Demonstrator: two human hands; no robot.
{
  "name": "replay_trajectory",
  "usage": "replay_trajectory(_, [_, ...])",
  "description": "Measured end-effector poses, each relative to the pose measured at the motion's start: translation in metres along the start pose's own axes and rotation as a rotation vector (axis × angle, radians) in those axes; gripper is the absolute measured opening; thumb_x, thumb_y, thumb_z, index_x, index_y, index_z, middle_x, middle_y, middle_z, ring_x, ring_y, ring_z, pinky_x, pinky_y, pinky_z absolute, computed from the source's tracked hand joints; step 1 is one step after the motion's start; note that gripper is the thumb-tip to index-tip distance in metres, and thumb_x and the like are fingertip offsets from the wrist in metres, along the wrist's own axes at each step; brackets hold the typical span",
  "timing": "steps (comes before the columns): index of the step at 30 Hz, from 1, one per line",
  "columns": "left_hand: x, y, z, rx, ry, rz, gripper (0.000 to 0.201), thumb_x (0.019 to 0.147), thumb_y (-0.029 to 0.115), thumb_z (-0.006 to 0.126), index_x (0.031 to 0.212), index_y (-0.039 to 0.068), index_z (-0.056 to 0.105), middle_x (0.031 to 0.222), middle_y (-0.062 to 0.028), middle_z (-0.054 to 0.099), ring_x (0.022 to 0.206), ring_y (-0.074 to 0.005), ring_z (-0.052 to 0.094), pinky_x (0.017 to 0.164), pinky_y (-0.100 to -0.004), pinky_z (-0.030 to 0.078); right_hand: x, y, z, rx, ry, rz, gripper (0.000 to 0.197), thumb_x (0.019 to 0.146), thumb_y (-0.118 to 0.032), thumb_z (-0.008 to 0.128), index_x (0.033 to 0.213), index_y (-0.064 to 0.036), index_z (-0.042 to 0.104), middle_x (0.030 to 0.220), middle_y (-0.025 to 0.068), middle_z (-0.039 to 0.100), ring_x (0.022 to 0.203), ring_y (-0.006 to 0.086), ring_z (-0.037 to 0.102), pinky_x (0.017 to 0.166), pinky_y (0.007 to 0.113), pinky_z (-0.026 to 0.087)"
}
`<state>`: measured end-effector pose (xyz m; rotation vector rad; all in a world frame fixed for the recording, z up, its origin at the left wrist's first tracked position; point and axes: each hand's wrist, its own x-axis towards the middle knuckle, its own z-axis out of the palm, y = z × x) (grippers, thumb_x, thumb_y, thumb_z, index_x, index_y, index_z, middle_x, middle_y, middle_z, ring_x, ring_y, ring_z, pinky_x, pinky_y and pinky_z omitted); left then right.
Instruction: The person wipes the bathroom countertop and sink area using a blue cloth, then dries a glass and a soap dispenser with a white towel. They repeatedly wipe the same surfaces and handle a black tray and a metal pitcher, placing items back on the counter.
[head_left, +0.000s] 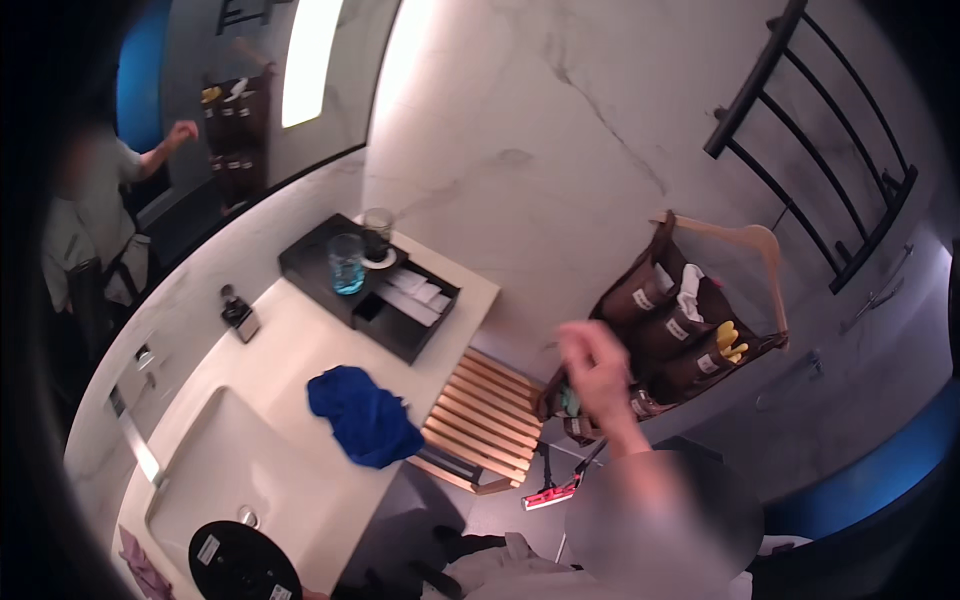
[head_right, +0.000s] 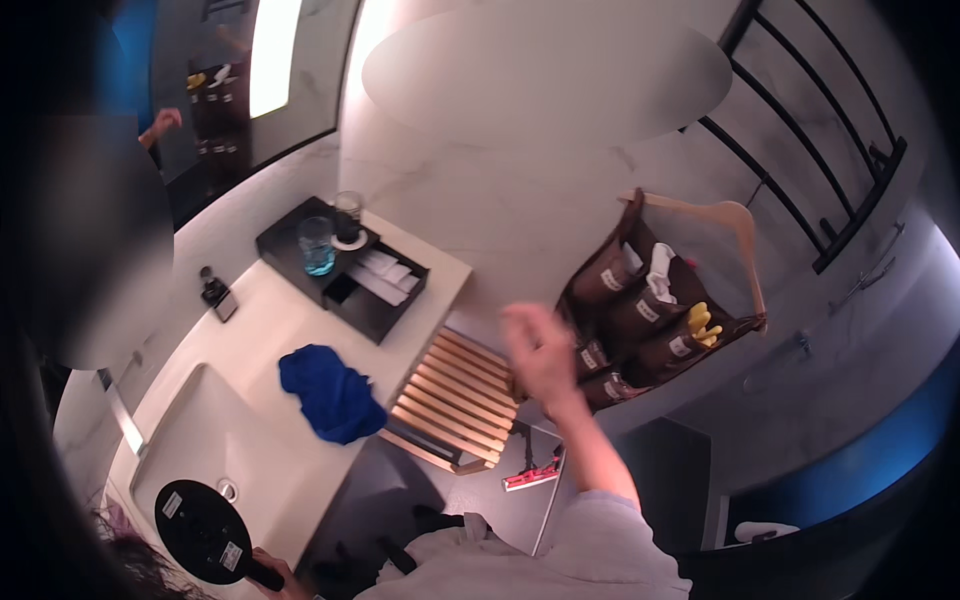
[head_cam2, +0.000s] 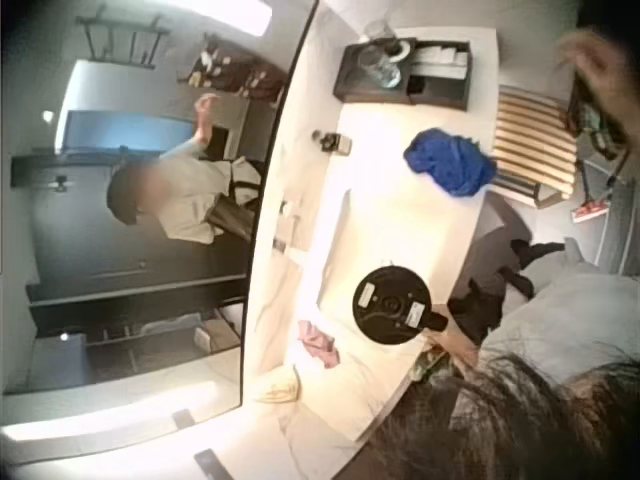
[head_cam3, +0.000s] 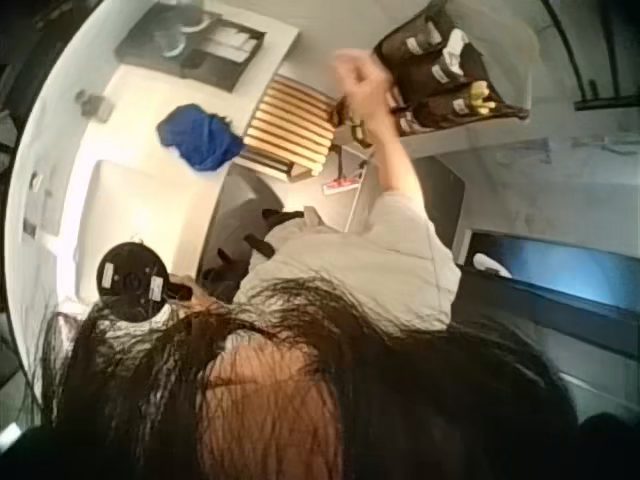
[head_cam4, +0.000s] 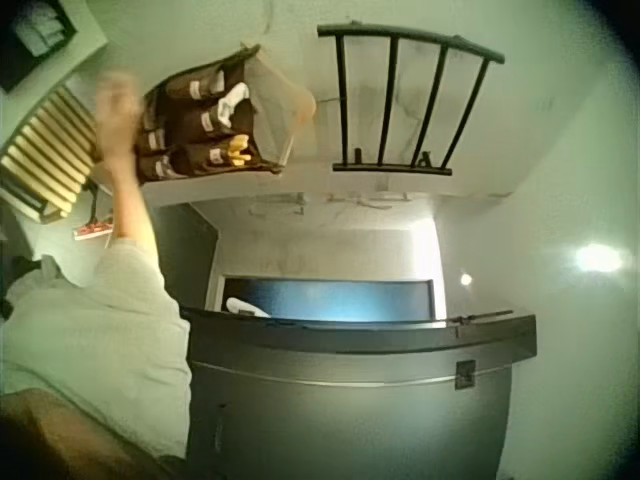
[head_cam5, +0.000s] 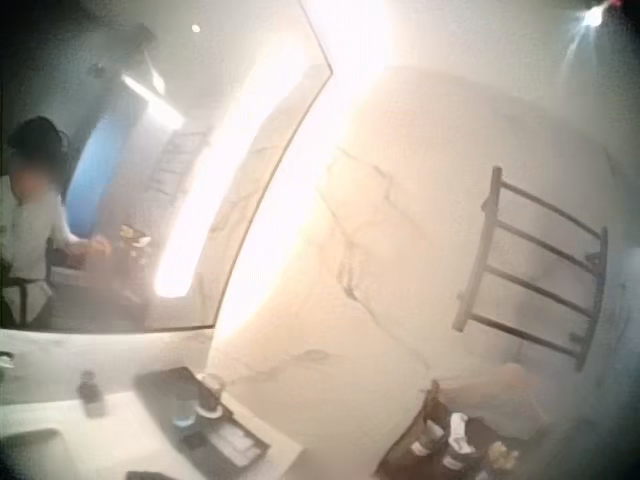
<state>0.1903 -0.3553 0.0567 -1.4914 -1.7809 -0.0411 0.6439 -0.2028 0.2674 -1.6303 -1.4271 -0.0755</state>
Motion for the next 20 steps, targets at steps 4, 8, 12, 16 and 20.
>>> replay_trajectory(4, [0.023,0.067,0.015,-1.063,-0.125,-0.583,0.039,0.087,0.025,0.065,0.122,0.012,0.057,0.11,-0.016,0.055,0.1,-0.0283,0.055,0.091,-0.0474,0.048,0.069,0.107,-0.148,-0.691,0.486,-0.187,0.018,0.083,-0.001,0.06,0.101,-0.0001,0.06,0.097,0.015,0.061,0.087,0.034,0.06,0.078,0.041,0.049])
replay_trajectory(8, [-0.011,0.088,0.055,-1.627,-0.085,-0.987,0.04,0.088,0.022,0.062,0.125,0.007,0.053,0.124,-0.0172,0.049,0.112,-0.0302,0.049,0.092,-0.0441,0.049,0.106,0.194,-0.197,-0.997,0.024,0.483,0.029,0.077,-0.017,0.069,0.102,-0.0036,0.061,0.1,0.0201,0.065,0.099,0.0407,0.061,0.081,0.049,0.049])
replay_trajectory(12, [-0.096,0.074,0.063,-1.687,0.232,-0.806,0.042,0.09,0.019,0.058,0.127,0.002,0.048,0.138,-0.0184,0.043,0.124,-0.0322,0.044,0.092,-0.0409,0.049,0.118,0.271,-0.222,-0.724,-0.142,0.384,0.04,0.075,-0.022,0.071,0.112,-0.0066,0.066,0.108,0.0164,0.068,0.099,0.0301,0.066,0.084,0.044,0.05])
replay_trajectory(16, [-0.012,0.074,-0.098,-2.965,0.073,-2.236,0.04,0.085,0.047,0.064,0.08,0.011,0.047,0.062,0.0018,0.037,0.052,-0.0096,0.035,0.048,-0.0223,0.033,0.096,0.339,-0.296,-0.733,0.358,-0.086,0.024,0.087,-0.013,0.061,0.106,0.002,0.067,0.099,0.0166,0.069,0.091,0.0296,0.065,0.085,0.039,0.051])
replay_trajectory(20, [-0.07,0.051,-0.155,-3.139,0.283,-2.535,0.054,0.085,0.059,0.062,0.065,0.012,0.046,0.044,0.0077,0.033,0.038,-0.0051,0.033,0.043,-0.021,0.031,0.114,0.273,-0.254,-0.705,0.51,-0.183,0.031,0.09,-0.024,0.062,0.115,-0.0058,0.066,0.11,0.0165,0.067,0.102,0.0317,0.063,0.094,0.045,0.046])
